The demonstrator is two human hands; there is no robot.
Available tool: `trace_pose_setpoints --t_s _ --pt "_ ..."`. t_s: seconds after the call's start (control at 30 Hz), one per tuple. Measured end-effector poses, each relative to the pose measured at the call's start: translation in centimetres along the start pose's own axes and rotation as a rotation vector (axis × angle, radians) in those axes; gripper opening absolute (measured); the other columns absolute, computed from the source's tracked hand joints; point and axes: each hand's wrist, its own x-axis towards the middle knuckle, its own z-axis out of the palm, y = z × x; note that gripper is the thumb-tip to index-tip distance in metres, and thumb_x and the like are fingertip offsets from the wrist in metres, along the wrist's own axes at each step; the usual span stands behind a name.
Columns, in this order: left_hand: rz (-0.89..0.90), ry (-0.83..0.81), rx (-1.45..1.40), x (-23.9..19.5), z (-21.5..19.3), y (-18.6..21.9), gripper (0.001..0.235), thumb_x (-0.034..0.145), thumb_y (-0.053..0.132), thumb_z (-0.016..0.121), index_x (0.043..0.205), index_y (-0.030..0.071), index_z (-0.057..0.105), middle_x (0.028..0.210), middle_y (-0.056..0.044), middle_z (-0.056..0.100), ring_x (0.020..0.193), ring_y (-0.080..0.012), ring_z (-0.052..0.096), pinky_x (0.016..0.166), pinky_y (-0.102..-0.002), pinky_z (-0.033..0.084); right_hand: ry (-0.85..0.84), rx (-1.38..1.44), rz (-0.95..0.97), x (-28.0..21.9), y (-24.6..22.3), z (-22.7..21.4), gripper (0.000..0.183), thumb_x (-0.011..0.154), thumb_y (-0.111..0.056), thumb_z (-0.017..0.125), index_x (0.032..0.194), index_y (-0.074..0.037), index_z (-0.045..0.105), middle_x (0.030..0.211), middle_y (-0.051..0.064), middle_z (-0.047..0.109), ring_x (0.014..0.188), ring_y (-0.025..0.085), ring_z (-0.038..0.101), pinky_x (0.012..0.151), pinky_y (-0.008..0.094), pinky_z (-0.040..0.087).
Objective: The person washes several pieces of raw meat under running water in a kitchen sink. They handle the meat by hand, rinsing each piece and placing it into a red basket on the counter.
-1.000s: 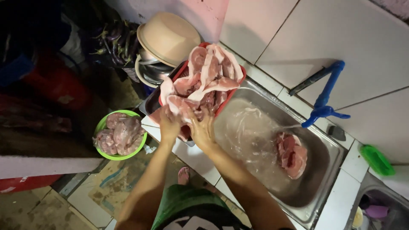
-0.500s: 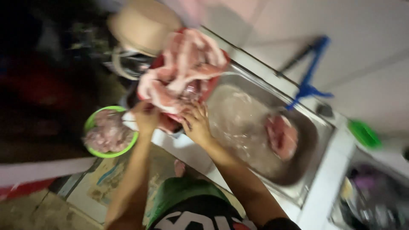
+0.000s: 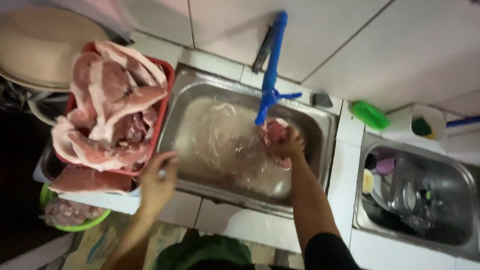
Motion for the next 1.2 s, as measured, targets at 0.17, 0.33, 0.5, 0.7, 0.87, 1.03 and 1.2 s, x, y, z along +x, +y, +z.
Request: trace_pose_setpoints --t_s 0.17,0.33,0.5,0.7,0.87,1.03,1.2 --pt "-0.058 -0.338 -0.093 -4.0 10.4 -4.7 0.023 0.084 0.012 0.074 0.105 0.022 0.077 0.089 -0.003 0.078 0.09 -0.0251 0.075 0.08 -0.035 0.059 0.252 0.183 -0.297 8.4 8.8 5.5 0.059 0.074 -0.061 0.074 0.097 -0.007 0.069 0.087 0.029 0.072 0.081 0.049 0.071 0.064 0.062 0.054" --pt "-0.337 -0.671 -0.024 -4.0 19.4 -4.5 0.021 0.092 0.024 0.07 0.111 0.016 0.075 0.107 -0.009 0.076 0.103 -0.0297 0.072 0.084 -0.041 0.06 0.389 -0.019 -0.145 0.3 1.6 3.2 0.07 0.081 -0.066 0.06 0.12 -0.012 0.039 0.109 0.024 0.068 0.099 0.046 0.071 0.084 0.059 0.059" --pt "-0.798 -0.654 -0.289 -1.4 24.1 1.1 0.063 0.09 0.049 0.074 0.138 0.011 0.057 0.124 -0.02 0.065 0.106 -0.0349 0.069 0.073 -0.04 0.065 0.666 -0.182 -0.409 -1.9 -4.8 4.2 0.057 0.072 -0.048 0.074 0.111 -0.013 0.051 0.107 0.016 0.057 0.1 0.041 0.066 0.08 0.05 0.06" --pt "-1.039 -0.403 -0.399 3.1 19.6 10.6 0.071 0.092 0.053 0.06 0.142 0.004 0.05 0.136 -0.031 0.053 0.115 -0.0442 0.064 0.082 -0.054 0.058 -0.162 -0.034 -0.594 -4.6 -8.1 7.2 0.046 0.071 -0.041 0.072 0.11 -0.017 0.066 0.104 0.016 0.074 0.105 0.042 0.07 0.093 0.053 0.055" --pt "-1.233 -0.417 -0.51 -1.1 27.1 -4.3 0.077 0.101 0.057 0.05 0.157 0.007 0.037 0.149 -0.021 0.052 0.127 -0.0321 0.06 0.109 -0.047 0.045 0.383 -0.05 -0.813 0.0 -2.9 5.2 0.058 0.065 -0.05 0.084 0.117 -0.025 0.074 0.11 0.012 0.068 0.101 0.038 0.071 0.085 0.046 0.059" --pt "-0.929 -0.207 -0.649 1.9 26.2 -2.2 0.072 0.097 0.052 0.046 0.147 -0.001 0.044 0.153 -0.028 0.04 0.145 -0.0403 0.036 0.121 -0.052 0.028 0.168 -0.391 -0.991 -3.8 -10.7 2.4 0.108 0.061 -0.054 0.085 0.151 -0.025 0.033 0.145 0.017 0.045 0.136 0.055 0.039 0.105 0.066 0.043" --pt "-1.231 -0.305 -0.549 2.4 27.9 -5.5 0.078 0.091 0.075 0.054 0.14 0.015 0.057 0.145 -0.013 0.051 0.131 -0.0283 0.049 0.108 -0.043 0.038 -0.099 -0.501 -0.596 -4.1 -13.5 3.7 0.11 0.079 -0.078 0.058 0.161 -0.035 -0.002 0.153 0.01 0.05 0.146 0.038 0.04 0.121 0.067 0.016"
